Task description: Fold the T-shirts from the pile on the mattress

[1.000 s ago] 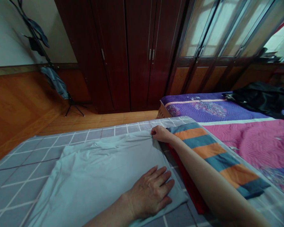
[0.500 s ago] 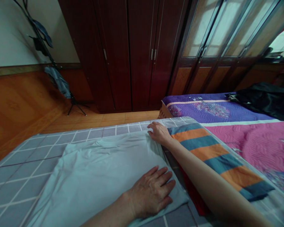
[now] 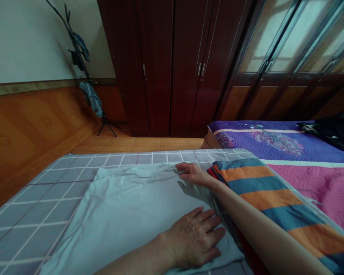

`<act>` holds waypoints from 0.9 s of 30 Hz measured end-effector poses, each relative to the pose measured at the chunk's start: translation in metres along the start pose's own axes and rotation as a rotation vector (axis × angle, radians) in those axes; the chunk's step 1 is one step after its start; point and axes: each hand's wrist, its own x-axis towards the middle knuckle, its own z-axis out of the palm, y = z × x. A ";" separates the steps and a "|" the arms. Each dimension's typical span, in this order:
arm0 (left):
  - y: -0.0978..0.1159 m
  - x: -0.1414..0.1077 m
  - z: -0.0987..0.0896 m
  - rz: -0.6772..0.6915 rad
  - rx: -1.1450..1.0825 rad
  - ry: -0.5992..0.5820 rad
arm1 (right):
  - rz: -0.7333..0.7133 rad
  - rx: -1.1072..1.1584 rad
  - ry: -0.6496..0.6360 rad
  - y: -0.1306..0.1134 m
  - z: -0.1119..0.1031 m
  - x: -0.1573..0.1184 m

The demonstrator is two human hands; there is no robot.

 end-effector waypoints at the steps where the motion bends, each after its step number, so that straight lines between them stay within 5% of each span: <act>1: 0.000 0.000 0.000 0.003 0.009 0.008 | -0.013 -0.020 0.024 -0.002 0.003 -0.001; 11: 0.004 0.000 0.001 0.031 0.078 0.040 | -0.163 -0.324 -0.043 -0.024 0.034 -0.005; 16: -0.001 -0.001 0.003 0.059 0.094 0.043 | -0.212 -0.475 -0.166 -0.036 0.047 0.012; 21: 0.000 0.000 0.002 0.082 0.123 0.061 | -0.158 -0.558 -0.156 -0.059 0.051 0.032; 24: 0.014 -0.004 -0.014 0.208 0.091 0.018 | -0.151 -0.574 -0.149 -0.080 0.051 0.036; 27: 0.034 -0.021 -0.058 0.359 -0.072 -0.075 | -0.163 -0.563 -0.153 -0.101 0.058 0.033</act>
